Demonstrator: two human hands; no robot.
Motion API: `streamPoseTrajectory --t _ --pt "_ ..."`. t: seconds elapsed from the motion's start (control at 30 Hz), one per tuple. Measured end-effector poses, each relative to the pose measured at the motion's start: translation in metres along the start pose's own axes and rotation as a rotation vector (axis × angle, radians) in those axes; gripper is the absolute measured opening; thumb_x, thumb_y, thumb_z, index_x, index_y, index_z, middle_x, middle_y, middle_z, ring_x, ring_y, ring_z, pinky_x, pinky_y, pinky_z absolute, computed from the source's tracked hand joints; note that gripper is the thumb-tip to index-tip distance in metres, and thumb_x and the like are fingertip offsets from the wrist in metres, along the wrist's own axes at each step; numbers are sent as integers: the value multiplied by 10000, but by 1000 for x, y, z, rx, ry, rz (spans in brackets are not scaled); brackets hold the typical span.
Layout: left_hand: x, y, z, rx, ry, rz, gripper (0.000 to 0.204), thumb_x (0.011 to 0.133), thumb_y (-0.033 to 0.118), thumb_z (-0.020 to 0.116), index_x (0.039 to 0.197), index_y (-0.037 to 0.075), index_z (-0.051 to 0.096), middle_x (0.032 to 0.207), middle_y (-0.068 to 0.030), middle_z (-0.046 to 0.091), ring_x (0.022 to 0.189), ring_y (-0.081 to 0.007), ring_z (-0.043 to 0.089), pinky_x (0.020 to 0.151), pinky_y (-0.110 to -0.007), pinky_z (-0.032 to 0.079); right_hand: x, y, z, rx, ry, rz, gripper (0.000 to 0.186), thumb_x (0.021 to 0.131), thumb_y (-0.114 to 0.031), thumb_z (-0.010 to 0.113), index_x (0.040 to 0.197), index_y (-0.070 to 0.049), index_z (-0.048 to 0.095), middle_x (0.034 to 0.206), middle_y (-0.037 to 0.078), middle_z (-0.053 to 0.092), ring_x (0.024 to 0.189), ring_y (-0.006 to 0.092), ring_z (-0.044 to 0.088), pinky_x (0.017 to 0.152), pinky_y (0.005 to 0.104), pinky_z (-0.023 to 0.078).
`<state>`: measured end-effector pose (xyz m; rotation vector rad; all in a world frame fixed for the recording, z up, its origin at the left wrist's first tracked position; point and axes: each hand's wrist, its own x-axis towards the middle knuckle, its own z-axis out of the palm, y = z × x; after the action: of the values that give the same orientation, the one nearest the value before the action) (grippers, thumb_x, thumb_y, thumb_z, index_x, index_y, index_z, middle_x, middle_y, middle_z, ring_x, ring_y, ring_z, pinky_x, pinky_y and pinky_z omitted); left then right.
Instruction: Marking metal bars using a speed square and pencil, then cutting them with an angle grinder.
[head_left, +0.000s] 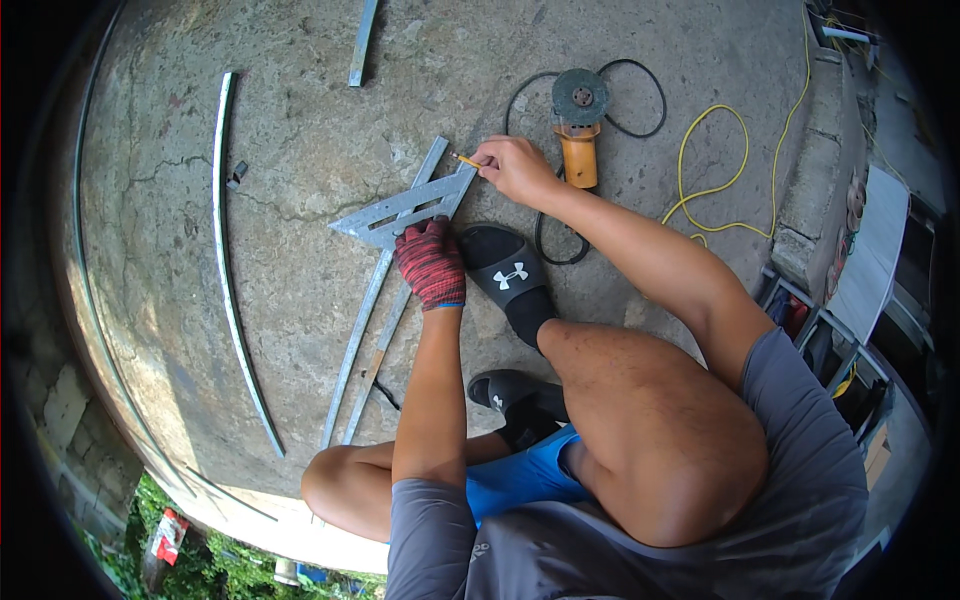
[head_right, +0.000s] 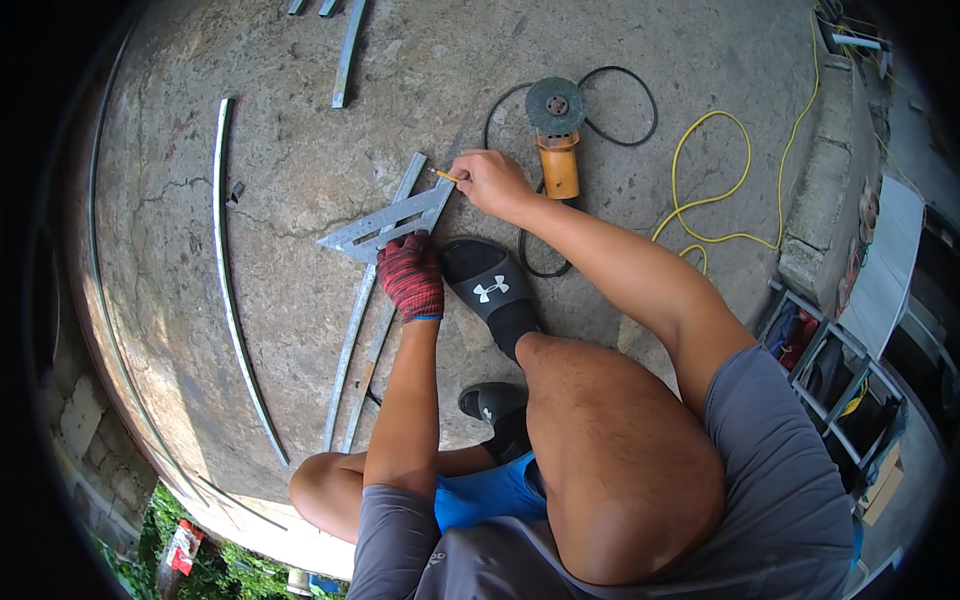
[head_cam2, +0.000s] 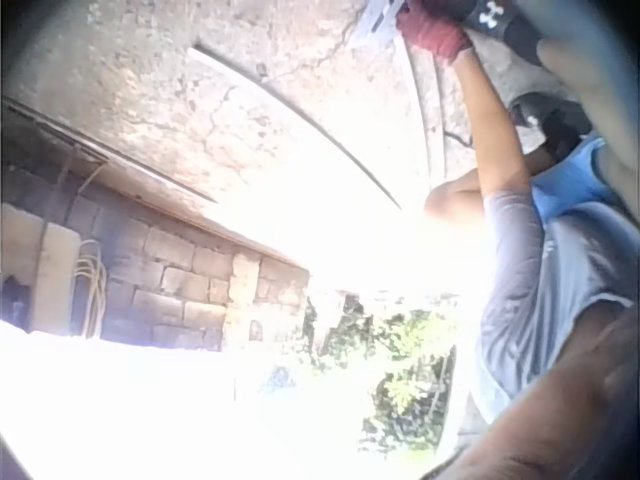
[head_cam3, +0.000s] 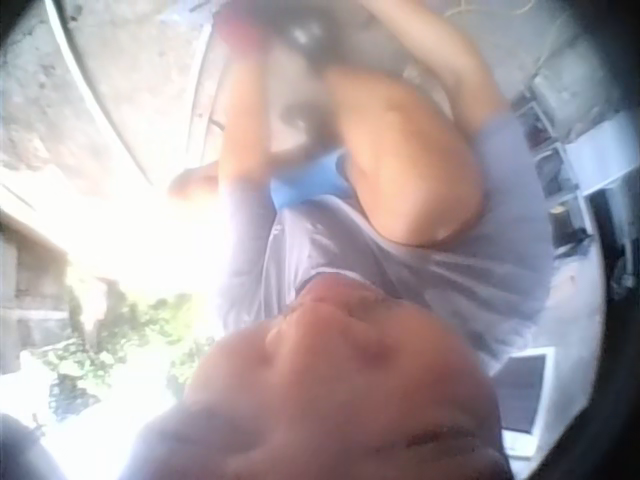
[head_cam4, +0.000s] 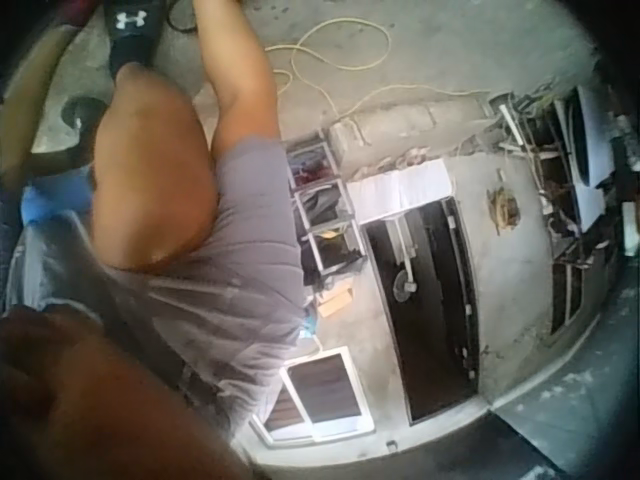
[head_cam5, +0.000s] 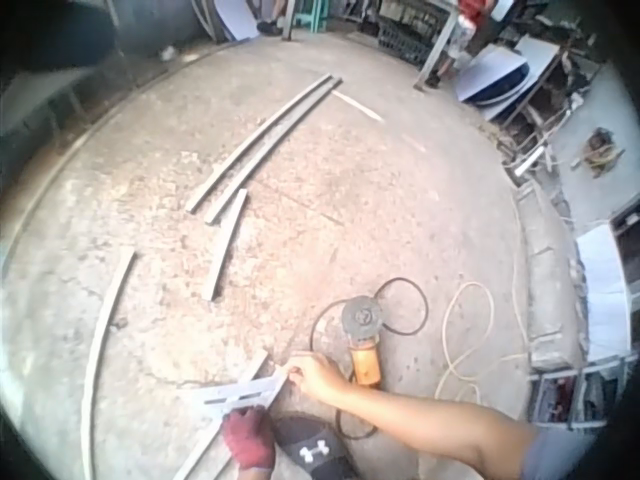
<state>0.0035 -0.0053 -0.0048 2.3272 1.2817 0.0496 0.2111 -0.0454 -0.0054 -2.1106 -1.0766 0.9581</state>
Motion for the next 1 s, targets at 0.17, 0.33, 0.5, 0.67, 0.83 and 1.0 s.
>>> streamPoseTrajectory --t 0.17,0.33,0.5,0.67,0.83,1.0 --pt "0 -1 3 -2 13 2 171 783 156 732 953 137 736 973 -157 676 920 -379 611 821 -469 498 0 -1 -1 -29 5 -17 136 785 -36 720 921 -42 714 880 106 687 836 314 678 727 408 532" --pt "-1 -5 5 -21 20 -6 162 785 156 739 945 141 738 972 -155 680 919 -375 611 824 -464 497 0 -3 0 -11 0 -12 132 790 -44 716 922 -42 712 876 109 685 831 322 674 727 414 530" --pt "0 -1 5 -26 14 -16 158 790 157 740 947 143 739 970 -147 684 923 -371 614 832 -456 498 -1 3 0 8 10 -4 135 794 -51 711 929 -41 710 877 111 683 835 326 672 731 418 528" --pt "0 -2 4 -51 36 3 158 787 152 744 945 139 738 974 -142 687 925 -365 616 834 -453 498 -1 3 1 16 6 -5 132 795 -53 713 926 -45 708 886 110 682 835 327 670 730 421 527" --pt "0 -2 5 -27 29 -4 162 782 147 749 943 134 737 985 -139 690 932 -362 618 838 -450 497 -2 3 0 6 20 -33 131 793 -53 716 924 -46 708 886 112 681 836 332 667 732 423 527" --pt "0 -2 6 -34 36 -6 159 782 150 748 940 137 736 980 -140 687 927 -365 618 837 -453 496 -2 2 -2 -35 15 -51 129 796 -53 713 924 -44 708 890 112 679 839 337 664 733 426 528"
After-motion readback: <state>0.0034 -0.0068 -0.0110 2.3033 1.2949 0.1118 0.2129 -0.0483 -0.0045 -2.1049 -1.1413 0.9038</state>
